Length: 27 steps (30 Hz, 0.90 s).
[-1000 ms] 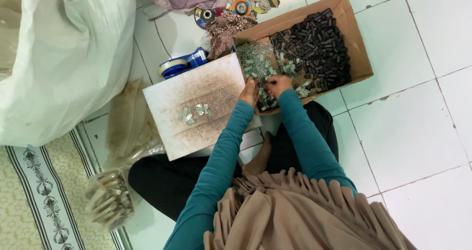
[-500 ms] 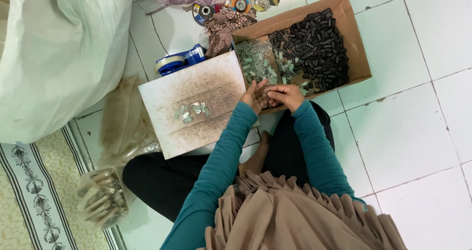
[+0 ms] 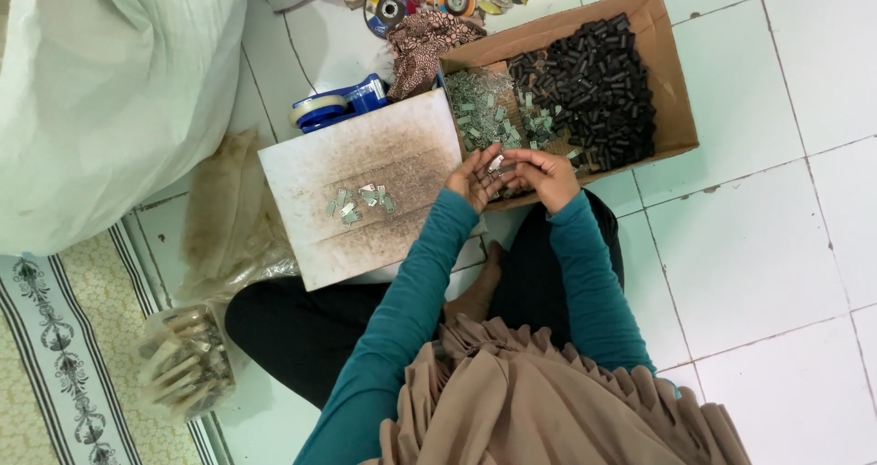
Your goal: The person sorts through small metal scrap pieces from a cardboard box, placing selected pieces into plastic bags and onto a white board.
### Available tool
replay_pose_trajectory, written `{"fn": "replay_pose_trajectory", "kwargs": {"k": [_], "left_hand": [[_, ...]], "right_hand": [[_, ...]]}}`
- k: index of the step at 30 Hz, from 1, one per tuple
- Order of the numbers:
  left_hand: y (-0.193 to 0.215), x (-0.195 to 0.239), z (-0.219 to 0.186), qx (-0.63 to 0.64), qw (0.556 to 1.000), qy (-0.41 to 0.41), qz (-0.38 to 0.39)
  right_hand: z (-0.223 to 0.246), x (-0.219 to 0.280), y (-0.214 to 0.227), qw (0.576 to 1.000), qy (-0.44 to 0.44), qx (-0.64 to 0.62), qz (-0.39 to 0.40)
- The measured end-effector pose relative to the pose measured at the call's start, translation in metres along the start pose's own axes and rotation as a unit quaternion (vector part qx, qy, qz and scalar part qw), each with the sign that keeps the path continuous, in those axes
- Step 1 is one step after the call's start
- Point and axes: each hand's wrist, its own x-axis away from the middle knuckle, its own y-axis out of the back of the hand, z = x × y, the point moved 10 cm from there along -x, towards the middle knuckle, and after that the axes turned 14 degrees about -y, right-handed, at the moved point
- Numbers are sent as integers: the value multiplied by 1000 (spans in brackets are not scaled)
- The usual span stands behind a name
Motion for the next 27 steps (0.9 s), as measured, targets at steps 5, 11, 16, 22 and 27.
{"fn": "replay_pose_trajectory", "kwargs": {"k": [5, 11, 16, 22, 27], "left_hand": [[3, -2, 1, 28, 1000, -7, -8], [18, -15, 2, 16, 1000, -19, 2], [24, -29, 8, 43, 998, -45, -8], [36, -36, 13, 68, 997, -40, -21], [24, -24, 5, 44, 998, -46, -13]], "right_hand": [[11, -2, 2, 998, 7, 40, -38], [-23, -29, 28, 974, 17, 180, -139], [-18, -13, 9, 956, 22, 234, -177], [-2, 3, -29, 902, 118, 382, -163], [-23, -11, -16, 896, 117, 400, -152]]}}
